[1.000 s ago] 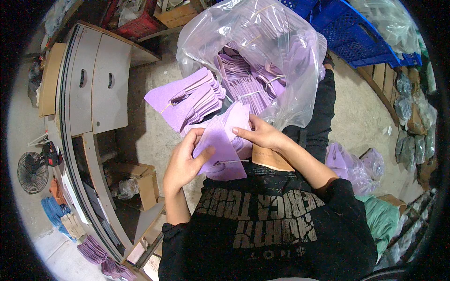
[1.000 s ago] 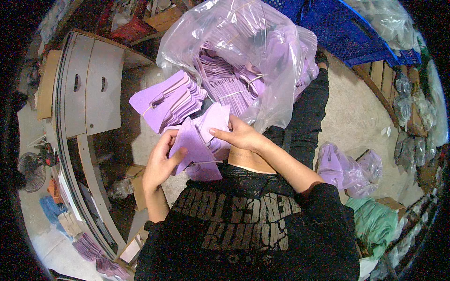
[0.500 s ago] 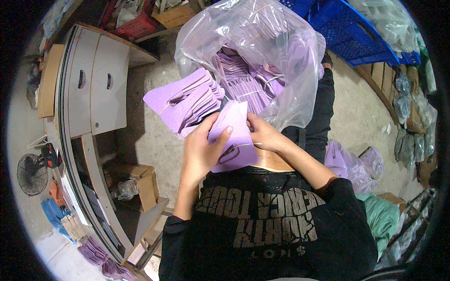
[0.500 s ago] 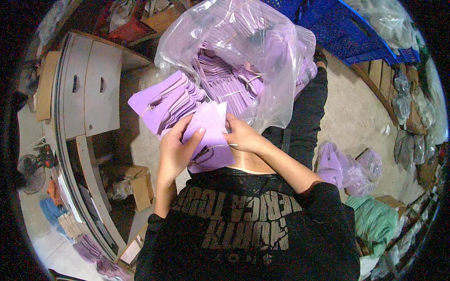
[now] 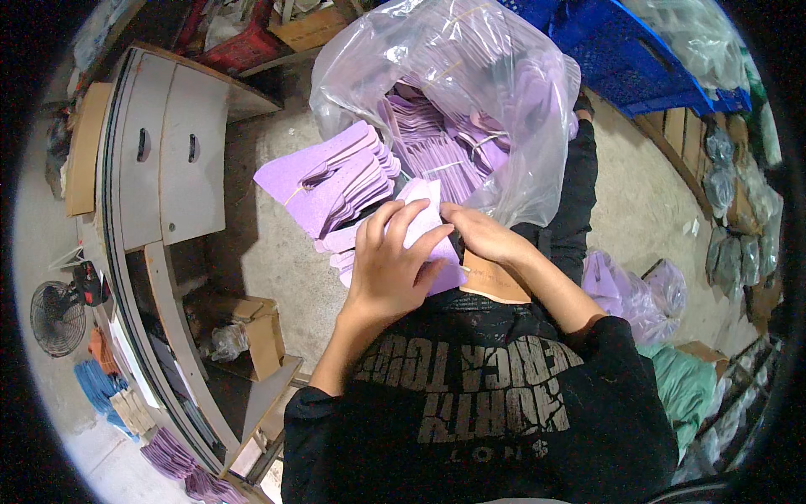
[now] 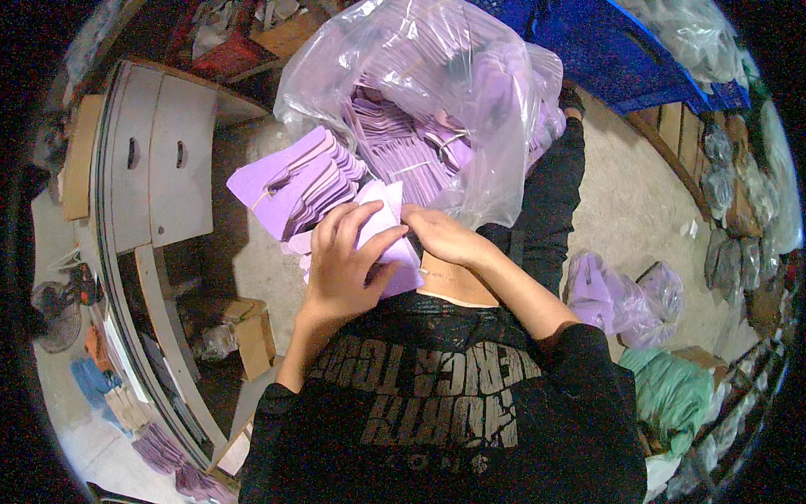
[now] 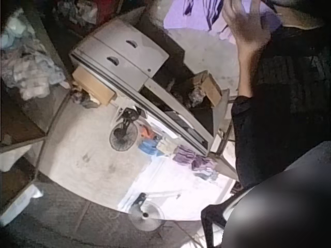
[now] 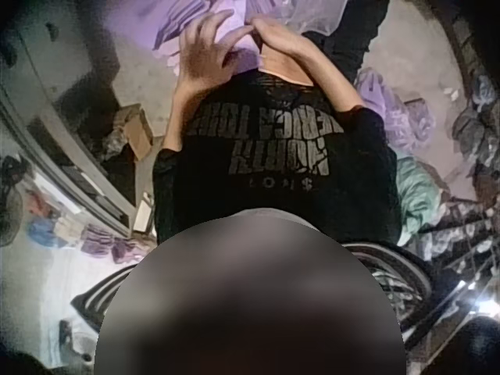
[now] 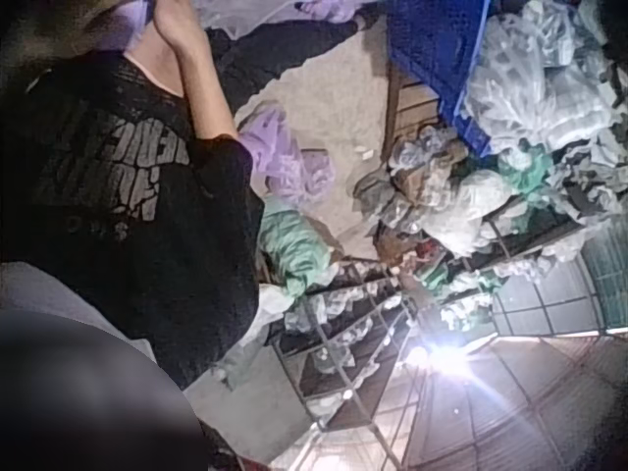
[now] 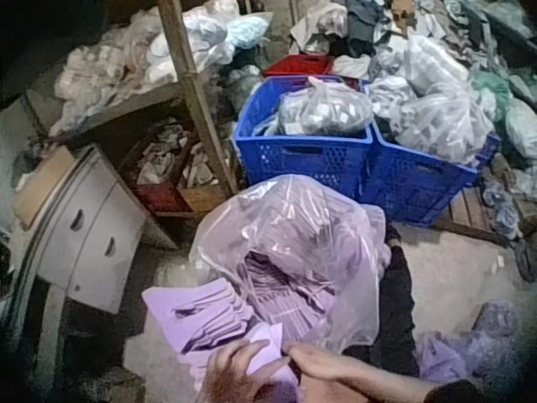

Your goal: The person opens a plastic bag containing purple plastic hangers, removes bundles, and places them into a blue crate. They handle the hangers by hand, separating and stacking them before transferring them to the crate.

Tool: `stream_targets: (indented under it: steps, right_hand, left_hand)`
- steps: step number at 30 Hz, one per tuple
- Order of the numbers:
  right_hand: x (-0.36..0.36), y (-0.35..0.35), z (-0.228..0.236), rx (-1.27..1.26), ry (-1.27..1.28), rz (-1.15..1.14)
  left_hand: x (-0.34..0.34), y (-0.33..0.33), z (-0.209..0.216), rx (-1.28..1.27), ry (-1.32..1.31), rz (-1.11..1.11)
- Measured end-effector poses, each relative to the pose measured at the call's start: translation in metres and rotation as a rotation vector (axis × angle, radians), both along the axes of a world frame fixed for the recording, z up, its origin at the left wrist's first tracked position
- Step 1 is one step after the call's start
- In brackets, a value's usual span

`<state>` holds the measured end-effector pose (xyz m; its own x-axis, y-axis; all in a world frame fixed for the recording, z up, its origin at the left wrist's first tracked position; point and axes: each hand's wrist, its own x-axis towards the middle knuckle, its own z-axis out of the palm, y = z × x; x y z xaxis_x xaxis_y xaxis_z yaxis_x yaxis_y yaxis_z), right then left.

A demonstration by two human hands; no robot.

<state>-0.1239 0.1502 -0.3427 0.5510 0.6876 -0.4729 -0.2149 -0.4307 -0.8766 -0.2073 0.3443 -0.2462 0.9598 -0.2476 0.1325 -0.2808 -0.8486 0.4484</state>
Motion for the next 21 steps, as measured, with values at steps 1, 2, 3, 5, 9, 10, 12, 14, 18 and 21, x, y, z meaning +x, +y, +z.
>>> stream_targets:
  steps: [1,2,3,5,9,10,12,14,18,21]
  right_hand:
    - [0.004,-0.004,0.001,0.034,-0.004,0.035]
    - [0.007,-0.005,0.0,0.007,0.023,0.077]
    - [0.01,-0.006,-0.001,0.033,0.016,0.101]
    - [0.011,-0.007,-0.002,0.106,-0.014,0.095]
    - [0.01,-0.008,-0.003,0.136,-0.243,0.09]
    - [0.01,-0.009,-0.002,0.102,-0.349,0.098]
    - [0.011,-0.009,0.0,0.052,-0.341,0.129]
    - [0.011,-0.009,0.001,0.016,-0.361,0.135]
    - [0.01,-0.007,-0.004,0.004,-0.422,0.154]
    - [0.008,-0.007,-0.011,-0.026,-0.438,0.179]
  left_hand:
    - [-0.002,-0.002,0.001,0.027,0.007,-0.016]
    - [-0.003,-0.002,0.003,0.052,0.014,-0.005]
    - [-0.003,-0.002,0.004,0.055,0.018,-0.017]
    - [-0.003,0.001,0.009,0.054,0.02,-0.04]
    - [0.001,0.009,0.014,0.036,0.119,-0.125]
    - [0.001,0.01,0.015,0.016,0.135,-0.117]
    - [0.002,0.011,0.014,-0.013,0.145,-0.095]
    - [0.003,0.01,0.011,-0.032,0.134,-0.066]
    - [0.006,0.007,0.004,-0.029,0.105,-0.04]
    - [0.007,0.006,0.0,-0.06,0.092,-0.017]
